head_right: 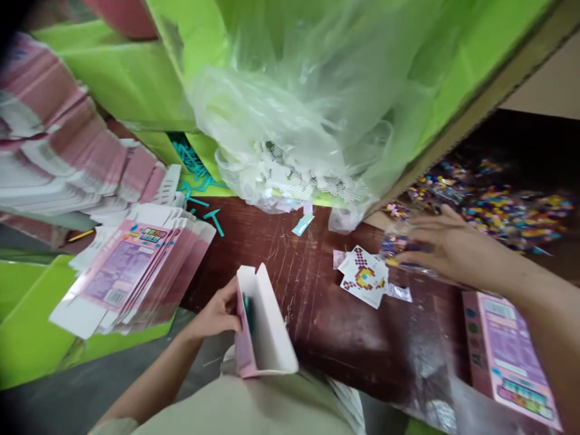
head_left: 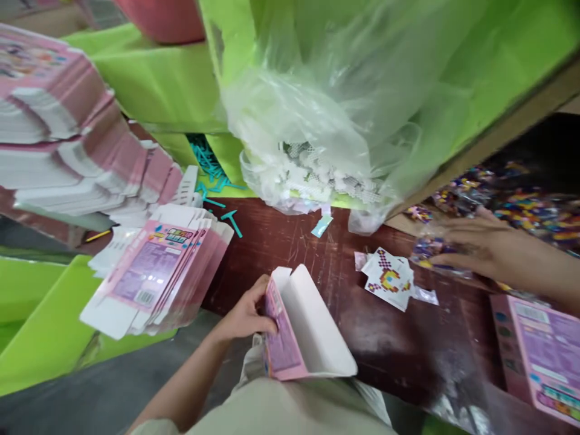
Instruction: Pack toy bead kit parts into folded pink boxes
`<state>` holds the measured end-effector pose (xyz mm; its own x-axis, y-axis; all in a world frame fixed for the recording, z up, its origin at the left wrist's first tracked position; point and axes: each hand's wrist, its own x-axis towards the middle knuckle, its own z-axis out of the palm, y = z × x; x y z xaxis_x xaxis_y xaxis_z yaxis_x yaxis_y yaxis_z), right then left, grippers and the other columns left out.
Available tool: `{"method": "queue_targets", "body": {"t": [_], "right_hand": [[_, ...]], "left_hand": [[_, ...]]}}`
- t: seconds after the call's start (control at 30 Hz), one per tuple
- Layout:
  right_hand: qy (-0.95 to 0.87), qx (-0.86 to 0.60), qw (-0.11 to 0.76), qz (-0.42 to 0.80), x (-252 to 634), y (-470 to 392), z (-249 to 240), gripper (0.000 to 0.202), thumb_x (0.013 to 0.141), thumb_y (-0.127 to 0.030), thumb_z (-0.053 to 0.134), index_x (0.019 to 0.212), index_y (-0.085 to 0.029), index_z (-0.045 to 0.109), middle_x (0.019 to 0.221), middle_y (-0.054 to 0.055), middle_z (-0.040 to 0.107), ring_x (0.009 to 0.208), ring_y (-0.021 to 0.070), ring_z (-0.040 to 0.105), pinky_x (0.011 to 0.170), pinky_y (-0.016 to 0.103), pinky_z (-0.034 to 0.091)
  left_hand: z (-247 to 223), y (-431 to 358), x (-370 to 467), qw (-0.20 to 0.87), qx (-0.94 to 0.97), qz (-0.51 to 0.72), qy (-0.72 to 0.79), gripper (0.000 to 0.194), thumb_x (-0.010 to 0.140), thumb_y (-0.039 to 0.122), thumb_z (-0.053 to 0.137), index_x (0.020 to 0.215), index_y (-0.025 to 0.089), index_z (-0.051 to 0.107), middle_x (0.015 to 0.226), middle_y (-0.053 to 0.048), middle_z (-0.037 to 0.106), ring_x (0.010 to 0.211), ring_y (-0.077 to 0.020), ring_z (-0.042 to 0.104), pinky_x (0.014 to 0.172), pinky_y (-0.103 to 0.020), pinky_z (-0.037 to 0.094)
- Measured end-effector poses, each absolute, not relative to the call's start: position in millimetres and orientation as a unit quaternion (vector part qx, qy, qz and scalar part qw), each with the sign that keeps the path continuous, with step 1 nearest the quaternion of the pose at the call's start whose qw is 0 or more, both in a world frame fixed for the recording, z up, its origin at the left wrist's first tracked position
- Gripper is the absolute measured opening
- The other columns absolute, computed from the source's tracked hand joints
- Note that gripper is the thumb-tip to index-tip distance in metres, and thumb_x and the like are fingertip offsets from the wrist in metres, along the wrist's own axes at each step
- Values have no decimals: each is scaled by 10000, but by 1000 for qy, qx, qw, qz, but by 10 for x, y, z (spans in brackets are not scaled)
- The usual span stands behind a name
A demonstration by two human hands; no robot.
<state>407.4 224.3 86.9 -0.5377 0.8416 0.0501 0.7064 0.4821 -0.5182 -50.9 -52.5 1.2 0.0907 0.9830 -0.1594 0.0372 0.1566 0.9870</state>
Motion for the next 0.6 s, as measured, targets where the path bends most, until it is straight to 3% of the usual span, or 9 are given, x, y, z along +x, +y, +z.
{"method": "queue_targets", "body": {"t": [0.07,0.13,0.2,0.27,0.4,0.5,0.6], "right_hand": [[-896,-385,81,205,3583,2359,981,476,878,-768,574,970,-345,770,930,86,750,948,324,722,910,497,579],[-913,-359,33,192,2982,2523,994,502,981,-703,456,1038,-297,745,858,82,728,777,271,682,783,410,548],[-919,-346,30,187,2359,2744,932,466,1020,-632,447,1056,-263,729,920,84,745,816,254,681,793,366,520],[-925,-336,34,176,1791,2995,840,408,1030,-550,491,1104,-225,726,1093,109,763,990,268,693,881,352,512],[-928,-335,-10,163,1006,3365,653,306,935,-429,691,1113,-183,734,1219,135,755,1175,289,649,1013,354,473],[-913,-383,-33,137,800,3378,536,518,824,-420,822,1252,-158,695,1247,183,737,1231,368,613,1051,446,446],[-901,-418,-43,108,940,3193,566,649,819,-437,832,1365,-142,640,1326,226,689,1293,423,565,1052,498,436]], "left_hand": [[8,-523,-590,563,448,436,540,821,555,568,1044,1241,221,756,1185,-108,742,1122,-327,706,1009,-441,597],[-4,-517,-615,576,402,453,549,695,580,473,1045,1146,205,744,1078,-77,760,966,-267,719,861,-381,618],[-41,-509,-592,569,361,481,562,634,591,435,1035,1084,198,715,991,-50,765,863,-228,708,779,-349,606],[-93,-500,-541,553,326,506,576,654,555,423,1045,1049,187,686,921,-30,763,809,-210,700,748,-329,593],[-142,-495,-425,531,296,544,579,736,555,433,1052,1122,174,660,941,-29,770,819,-196,710,766,-298,593],[-84,-504,-390,525,321,553,561,674,775,476,942,1301,184,638,1152,-86,781,999,-223,732,905,-324,602],[13,-505,-414,537,354,535,548,560,930,465,817,1380,195,625,1282,-108,760,1127,-238,720,1002,-344,584]]}}
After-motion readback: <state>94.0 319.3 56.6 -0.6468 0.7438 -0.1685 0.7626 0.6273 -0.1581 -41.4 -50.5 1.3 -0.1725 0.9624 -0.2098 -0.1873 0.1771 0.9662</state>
